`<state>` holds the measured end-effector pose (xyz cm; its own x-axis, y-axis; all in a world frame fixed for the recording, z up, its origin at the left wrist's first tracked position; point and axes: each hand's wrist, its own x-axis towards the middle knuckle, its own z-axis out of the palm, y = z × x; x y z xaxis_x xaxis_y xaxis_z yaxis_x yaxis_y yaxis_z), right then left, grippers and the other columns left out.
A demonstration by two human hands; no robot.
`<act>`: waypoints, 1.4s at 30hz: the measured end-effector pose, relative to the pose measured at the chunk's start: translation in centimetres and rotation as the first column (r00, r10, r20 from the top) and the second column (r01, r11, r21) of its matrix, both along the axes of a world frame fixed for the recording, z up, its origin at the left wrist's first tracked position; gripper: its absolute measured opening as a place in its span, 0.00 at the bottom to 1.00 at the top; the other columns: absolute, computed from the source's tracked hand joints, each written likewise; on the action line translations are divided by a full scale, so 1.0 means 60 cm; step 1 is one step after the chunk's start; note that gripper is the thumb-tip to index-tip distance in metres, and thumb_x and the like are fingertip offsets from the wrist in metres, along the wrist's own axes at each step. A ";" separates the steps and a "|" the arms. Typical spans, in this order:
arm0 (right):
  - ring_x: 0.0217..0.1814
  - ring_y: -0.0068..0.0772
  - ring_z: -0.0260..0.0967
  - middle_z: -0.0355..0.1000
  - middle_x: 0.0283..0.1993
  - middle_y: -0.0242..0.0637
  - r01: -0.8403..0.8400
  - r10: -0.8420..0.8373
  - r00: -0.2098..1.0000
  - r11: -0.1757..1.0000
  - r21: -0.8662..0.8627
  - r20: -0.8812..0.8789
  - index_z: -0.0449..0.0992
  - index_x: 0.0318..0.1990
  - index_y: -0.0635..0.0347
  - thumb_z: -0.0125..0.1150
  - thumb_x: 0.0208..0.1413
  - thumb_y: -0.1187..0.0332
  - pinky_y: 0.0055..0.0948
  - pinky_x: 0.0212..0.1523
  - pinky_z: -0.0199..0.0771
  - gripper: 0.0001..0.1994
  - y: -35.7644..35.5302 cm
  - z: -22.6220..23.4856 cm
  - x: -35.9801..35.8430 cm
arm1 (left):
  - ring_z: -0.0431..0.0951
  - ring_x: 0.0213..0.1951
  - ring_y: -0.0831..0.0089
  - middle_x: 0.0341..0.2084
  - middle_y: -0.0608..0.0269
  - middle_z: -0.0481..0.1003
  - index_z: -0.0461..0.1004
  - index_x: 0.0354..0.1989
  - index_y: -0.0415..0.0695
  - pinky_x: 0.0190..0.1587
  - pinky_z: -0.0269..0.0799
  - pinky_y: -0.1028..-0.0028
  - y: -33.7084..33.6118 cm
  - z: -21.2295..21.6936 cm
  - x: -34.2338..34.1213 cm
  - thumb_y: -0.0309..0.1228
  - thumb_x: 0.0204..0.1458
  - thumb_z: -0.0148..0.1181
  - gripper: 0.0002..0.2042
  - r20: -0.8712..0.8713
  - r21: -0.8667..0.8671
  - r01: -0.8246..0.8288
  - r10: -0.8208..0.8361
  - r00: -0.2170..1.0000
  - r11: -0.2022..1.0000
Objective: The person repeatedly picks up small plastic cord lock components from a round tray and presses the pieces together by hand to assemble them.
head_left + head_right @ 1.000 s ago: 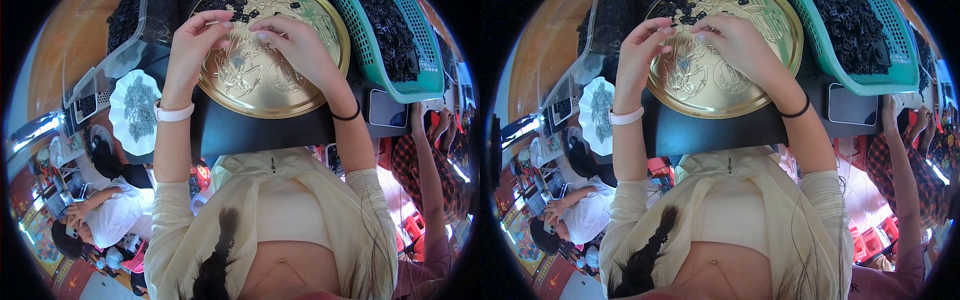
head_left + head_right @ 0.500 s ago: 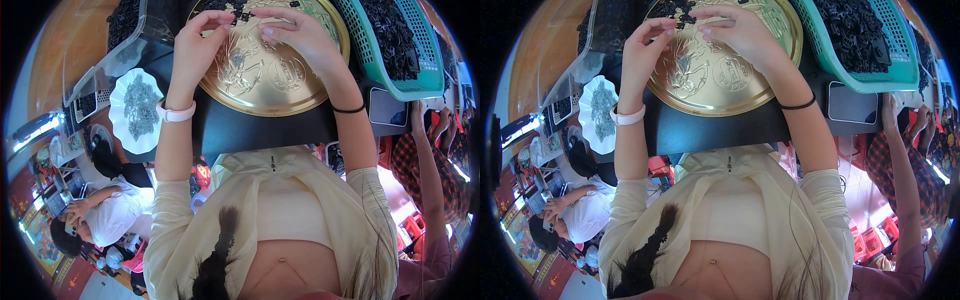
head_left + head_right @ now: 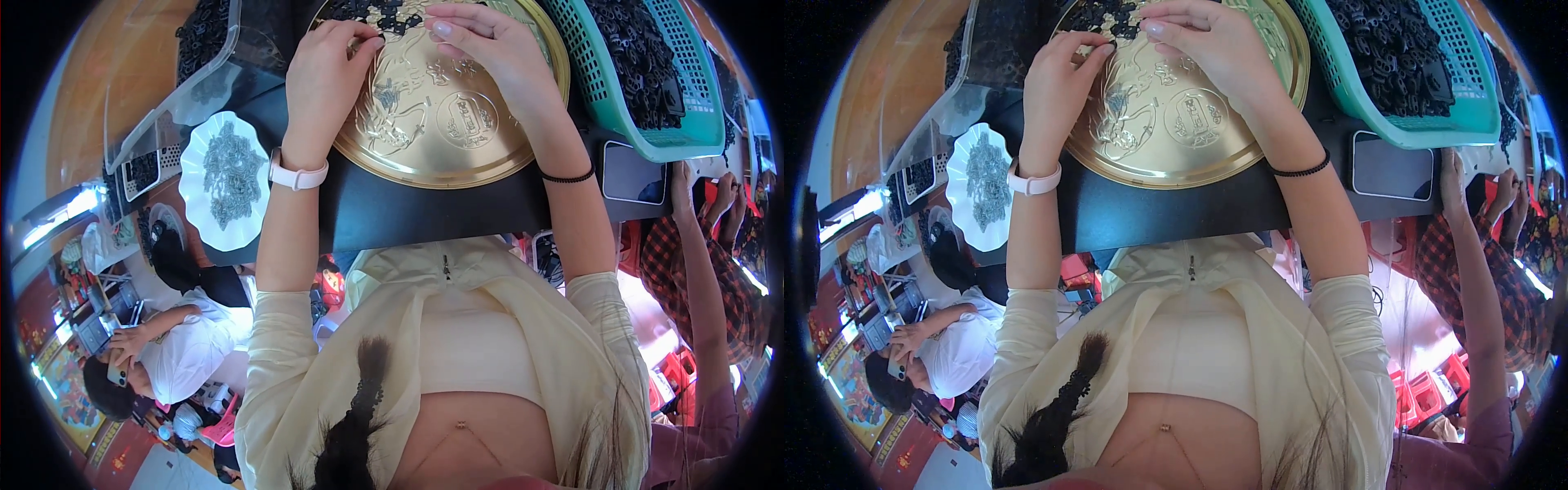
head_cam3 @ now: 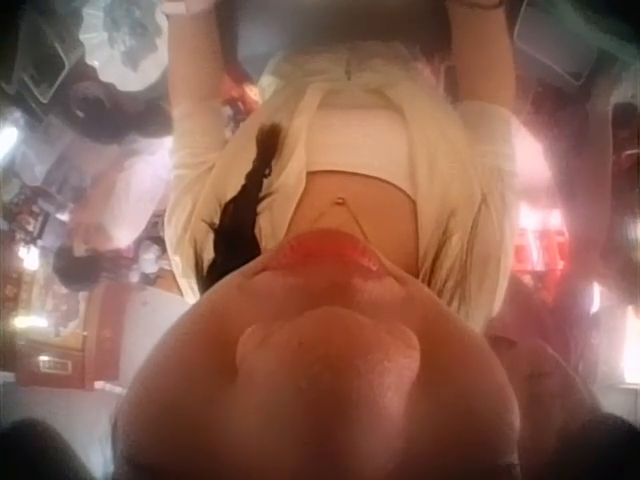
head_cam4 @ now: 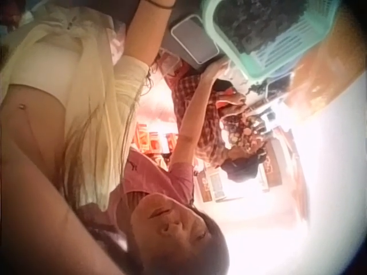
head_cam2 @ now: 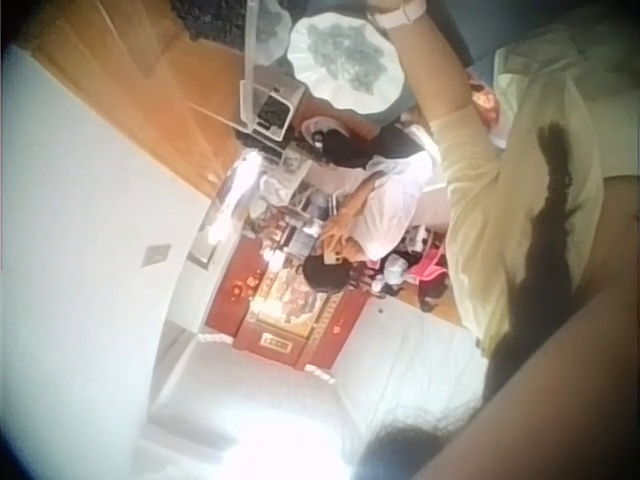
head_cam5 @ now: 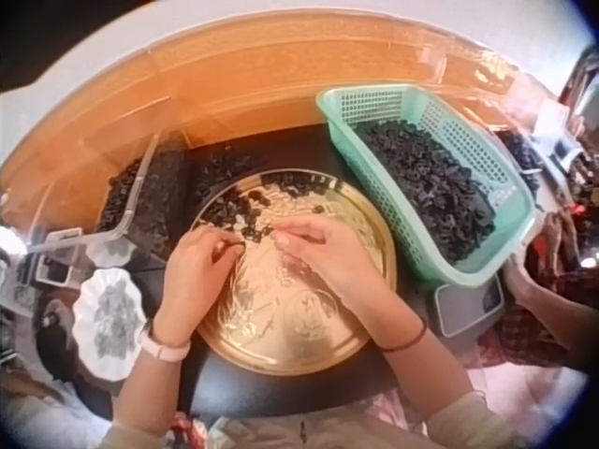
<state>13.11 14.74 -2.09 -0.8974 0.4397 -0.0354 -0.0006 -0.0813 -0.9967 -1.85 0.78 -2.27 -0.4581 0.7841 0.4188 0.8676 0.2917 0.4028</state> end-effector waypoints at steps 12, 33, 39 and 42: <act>0.41 0.20 0.70 0.74 0.41 0.33 0.058 -0.057 0.998 0.998 0.029 -0.033 0.73 0.49 0.59 0.60 0.53 0.69 0.17 0.43 0.70 0.16 -0.016 0.002 -0.003 | 0.76 0.35 0.81 0.35 0.64 0.77 0.74 0.42 0.40 0.32 0.74 0.84 0.009 0.031 0.055 0.27 0.50 0.61 0.11 0.889 0.393 -0.119 -0.344 0.302 0.912; 0.39 0.20 0.71 0.74 0.39 0.34 0.134 -0.128 0.988 0.989 0.063 -0.090 0.75 0.47 0.59 0.60 0.53 0.68 0.17 0.40 0.70 0.14 -0.025 -0.008 -0.005 | 0.75 0.35 0.82 0.32 0.64 0.76 0.74 0.41 0.38 0.31 0.75 0.83 0.016 0.021 0.079 0.28 0.50 0.62 0.12 0.880 0.364 -0.170 -0.279 0.384 0.916; 0.38 0.20 0.71 0.74 0.39 0.34 0.158 -0.150 0.983 0.985 0.074 -0.108 0.75 0.47 0.59 0.61 0.53 0.68 0.17 0.39 0.70 0.14 -0.028 -0.011 -0.010 | 0.75 0.35 0.81 0.33 0.64 0.76 0.74 0.41 0.38 0.31 0.76 0.82 0.016 0.022 0.080 0.28 0.50 0.62 0.11 0.888 0.379 -0.187 -0.300 0.348 0.906; 0.38 0.20 0.71 0.74 0.39 0.34 0.170 -0.160 0.980 0.982 0.079 -0.117 0.75 0.46 0.59 0.61 0.53 0.68 0.17 0.39 0.70 0.13 -0.026 -0.013 -0.010 | 0.76 0.35 0.81 0.33 0.63 0.76 0.73 0.41 0.37 0.31 0.76 0.82 0.015 0.020 0.080 0.28 0.50 0.62 0.11 0.888 0.382 -0.186 -0.304 0.345 0.905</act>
